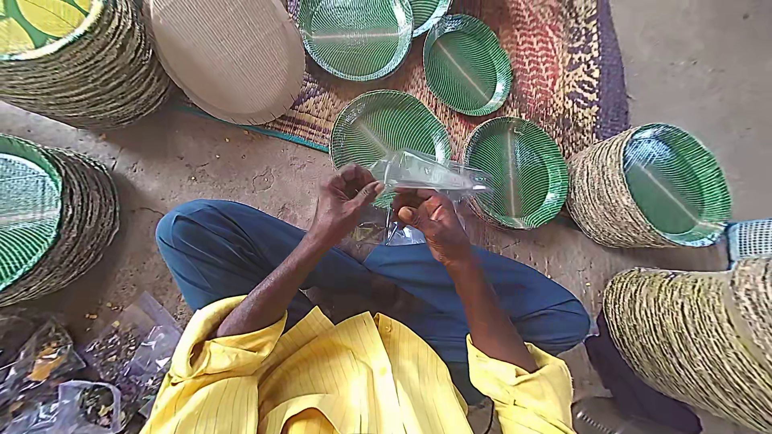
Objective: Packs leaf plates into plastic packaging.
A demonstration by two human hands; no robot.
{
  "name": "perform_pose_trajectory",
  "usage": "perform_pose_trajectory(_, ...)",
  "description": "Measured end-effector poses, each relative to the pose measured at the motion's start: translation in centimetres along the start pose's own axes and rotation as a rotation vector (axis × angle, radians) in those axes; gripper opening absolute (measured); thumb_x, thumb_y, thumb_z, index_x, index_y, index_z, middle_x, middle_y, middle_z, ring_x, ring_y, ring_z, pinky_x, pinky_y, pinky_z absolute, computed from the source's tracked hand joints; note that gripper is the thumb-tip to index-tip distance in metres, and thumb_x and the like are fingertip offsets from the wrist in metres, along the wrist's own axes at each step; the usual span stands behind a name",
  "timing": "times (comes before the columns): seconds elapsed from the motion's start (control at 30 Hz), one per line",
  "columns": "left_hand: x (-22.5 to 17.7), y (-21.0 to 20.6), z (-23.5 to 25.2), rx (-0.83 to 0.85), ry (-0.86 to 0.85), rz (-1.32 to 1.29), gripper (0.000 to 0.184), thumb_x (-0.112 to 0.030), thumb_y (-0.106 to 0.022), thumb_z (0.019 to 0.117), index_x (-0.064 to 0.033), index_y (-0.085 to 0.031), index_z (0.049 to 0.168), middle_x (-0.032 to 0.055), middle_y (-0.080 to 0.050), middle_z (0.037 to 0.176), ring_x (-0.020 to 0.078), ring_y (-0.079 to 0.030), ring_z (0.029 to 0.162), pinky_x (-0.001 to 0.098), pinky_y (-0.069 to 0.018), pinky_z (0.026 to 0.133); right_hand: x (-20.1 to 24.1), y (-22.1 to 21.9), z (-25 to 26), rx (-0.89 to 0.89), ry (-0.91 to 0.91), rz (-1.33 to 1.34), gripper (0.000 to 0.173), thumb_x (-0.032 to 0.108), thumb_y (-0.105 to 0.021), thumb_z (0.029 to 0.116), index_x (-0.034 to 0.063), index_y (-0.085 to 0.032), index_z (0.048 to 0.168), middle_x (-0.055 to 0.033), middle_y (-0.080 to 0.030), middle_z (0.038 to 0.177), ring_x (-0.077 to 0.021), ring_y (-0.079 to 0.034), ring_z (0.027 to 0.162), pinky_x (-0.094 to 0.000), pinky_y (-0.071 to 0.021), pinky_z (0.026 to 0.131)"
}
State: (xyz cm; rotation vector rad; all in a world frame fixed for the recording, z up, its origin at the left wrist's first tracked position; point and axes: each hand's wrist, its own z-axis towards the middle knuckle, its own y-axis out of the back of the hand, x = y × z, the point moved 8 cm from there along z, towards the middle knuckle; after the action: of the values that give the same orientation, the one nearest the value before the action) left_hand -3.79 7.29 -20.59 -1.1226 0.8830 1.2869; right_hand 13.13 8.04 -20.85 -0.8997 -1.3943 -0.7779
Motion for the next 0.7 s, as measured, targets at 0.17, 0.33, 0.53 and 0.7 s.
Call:
perform_pose_trajectory(0.17, 0.3, -2.7, -1.2, 0.157, -0.043, 0.145, 0.010, 0.003, -0.070, 0.0868, 0.0065, -0.067, 0.096, 0.0063, -0.069, 0.082, 0.0057, -0.065, 0.073, 0.0247, -0.0579, 0.071, 0.1, -0.9, 0.2, -0.090, -0.019, -0.163, 0.030, 0.007, -0.072, 0.0880, 0.0083, -0.067, 0.118, 0.0055, -0.073, 0.097, -0.0035, -0.070, 0.085, -0.0237, -0.0612, 0.080)
perform_pose_trajectory(0.33, -1.5, -3.4, -1.3, 0.208, -0.168, 0.355, 0.008, 0.004, -0.073, 0.0861, 0.0083, -0.071, 0.092, 0.0147, -0.071, 0.082, 0.0202, -0.070, 0.078, 0.0374, -0.0589, 0.075, 0.6, -0.1, 0.2, -0.172, 0.108, -0.104, 0.021, 0.005, -0.065, 0.0938, 0.0140, -0.062, 0.113, 0.0132, -0.073, 0.095, -0.0019, -0.071, 0.085, -0.0235, -0.0615, 0.082)
perform_pose_trajectory(0.53, -0.7, -2.7, -1.1, 0.319, 0.001, 0.524, 0.057, -0.015, -0.080, 0.0890, 0.0063, -0.054, 0.135, 0.0098, -0.072, 0.085, 0.0197, -0.070, 0.077, 0.0409, -0.0589, 0.078, 0.7, 1.0, 0.4, -0.136, 0.118, 0.005, 0.018, 0.004, -0.064, 0.0925, 0.0165, -0.067, 0.106, 0.0091, -0.075, 0.095, -0.0057, -0.072, 0.086, -0.0247, -0.0619, 0.084)
perform_pose_trajectory(0.7, 0.5, -2.5, -1.8, 0.435, 0.103, 0.599, 0.075, -0.022, -0.078, 0.0888, -0.0058, -0.044, 0.153, 0.0049, -0.073, 0.082, 0.0178, -0.069, 0.081, 0.0616, -0.0332, 0.113, 0.5, -0.3, 0.4, 0.144, 0.143, 0.020, 0.015, 0.029, -0.078, 0.0900, 0.0297, -0.078, 0.105, 0.0126, -0.076, 0.100, -0.0023, -0.071, 0.090, -0.0206, -0.0597, 0.084)
